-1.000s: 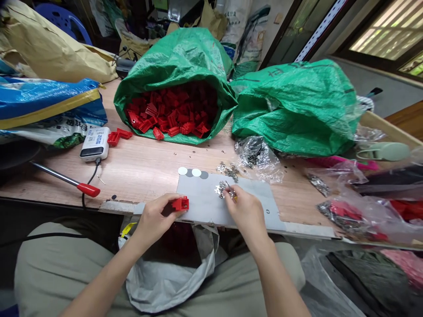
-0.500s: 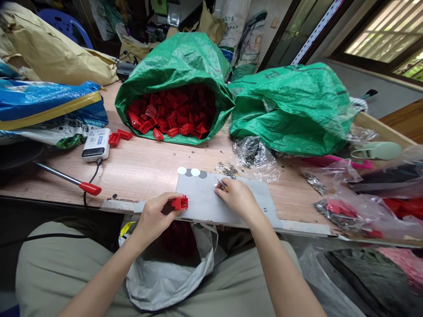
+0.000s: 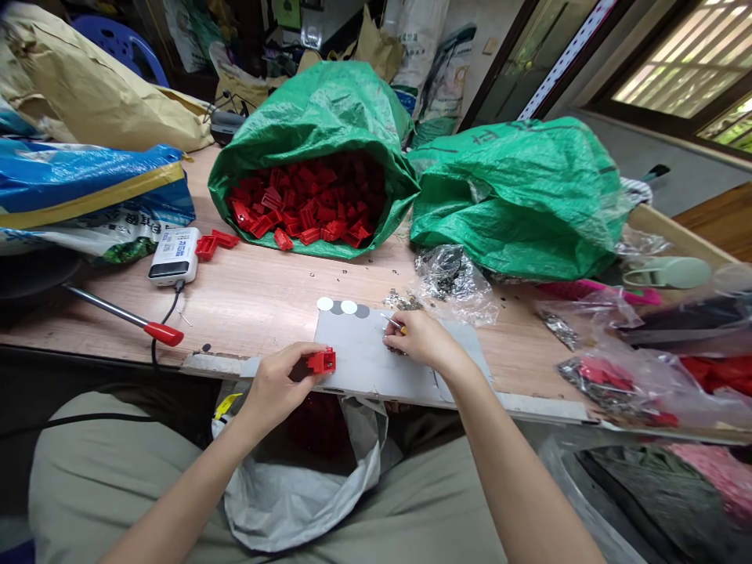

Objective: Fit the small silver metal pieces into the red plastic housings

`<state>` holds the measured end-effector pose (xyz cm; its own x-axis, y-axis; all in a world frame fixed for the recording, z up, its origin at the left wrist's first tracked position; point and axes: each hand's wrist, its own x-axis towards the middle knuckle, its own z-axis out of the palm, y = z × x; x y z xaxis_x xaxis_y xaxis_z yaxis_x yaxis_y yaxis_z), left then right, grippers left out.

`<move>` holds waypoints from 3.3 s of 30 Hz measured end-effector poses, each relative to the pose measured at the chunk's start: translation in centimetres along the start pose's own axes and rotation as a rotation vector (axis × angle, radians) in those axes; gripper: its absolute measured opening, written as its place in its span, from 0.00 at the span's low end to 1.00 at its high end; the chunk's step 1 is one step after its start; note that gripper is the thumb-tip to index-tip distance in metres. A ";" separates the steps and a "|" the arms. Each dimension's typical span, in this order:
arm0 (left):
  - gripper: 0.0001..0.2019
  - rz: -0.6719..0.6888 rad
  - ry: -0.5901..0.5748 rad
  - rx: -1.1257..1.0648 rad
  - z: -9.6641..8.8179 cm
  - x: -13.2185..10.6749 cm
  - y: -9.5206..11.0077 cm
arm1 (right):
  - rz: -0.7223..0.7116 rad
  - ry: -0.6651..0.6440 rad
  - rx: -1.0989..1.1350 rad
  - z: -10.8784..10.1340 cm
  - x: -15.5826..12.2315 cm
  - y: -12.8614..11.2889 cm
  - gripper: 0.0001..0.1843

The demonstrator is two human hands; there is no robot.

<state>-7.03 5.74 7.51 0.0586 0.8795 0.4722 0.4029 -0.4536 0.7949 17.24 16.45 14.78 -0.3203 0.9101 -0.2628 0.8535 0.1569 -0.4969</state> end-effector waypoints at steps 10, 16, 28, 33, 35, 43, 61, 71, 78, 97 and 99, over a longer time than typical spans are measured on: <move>0.12 -0.030 -0.004 -0.020 0.1 -0.2 0.0 | 0.148 -0.005 0.624 3.0 -1.9 -3.0 0.15; 0.09 -0.036 0.041 -0.023 0.3 -0.2 0.0 | 0.135 0.108 0.759 7.8 -2.7 -5.8 0.13; 0.11 -0.025 0.062 0.013 0.4 0.0 0.1 | 0.083 0.261 0.734 8.7 -2.8 -6.1 0.14; 0.10 -0.051 0.053 0.017 0.4 0.1 0.2 | 0.038 0.328 0.637 9.2 -3.1 -6.4 0.12; 0.09 -0.060 0.053 0.013 0.4 0.1 0.2 | 0.043 0.305 0.627 9.1 -3.3 -6.3 0.11; 0.09 -0.031 0.063 0.018 0.5 0.0 0.0 | 0.075 0.270 0.542 8.8 -3.0 -6.2 0.11; 0.12 -0.099 0.006 -0.015 0.4 -0.4 -0.3 | 0.019 -0.210 0.582 4.4 -3.4 -3.5 0.20; 0.13 -0.082 -0.022 -0.022 0.2 -0.2 0.0 | -0.010 -0.491 0.603 3.0 -3.4 -2.6 0.25; 0.14 -0.061 -0.026 -0.009 0.1 -0.2 -0.2 | 0.018 -0.572 0.676 3.3 -2.2 -2.1 0.25; 0.14 0.002 -0.012 0.041 0.0 0.0 -0.1 | 0.041 -0.629 0.723 3.0 -1.4 -2.0 0.26; 0.15 0.010 -0.012 0.040 0.1 -0.1 -0.1 | 0.042 -0.634 0.707 2.9 -1.4 -2.1 0.26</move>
<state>-7.02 5.77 7.36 0.0731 0.8768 0.4752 0.4387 -0.4562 0.7742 14.65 13.72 13.77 -0.6360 0.4992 -0.5885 0.4897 -0.3283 -0.8077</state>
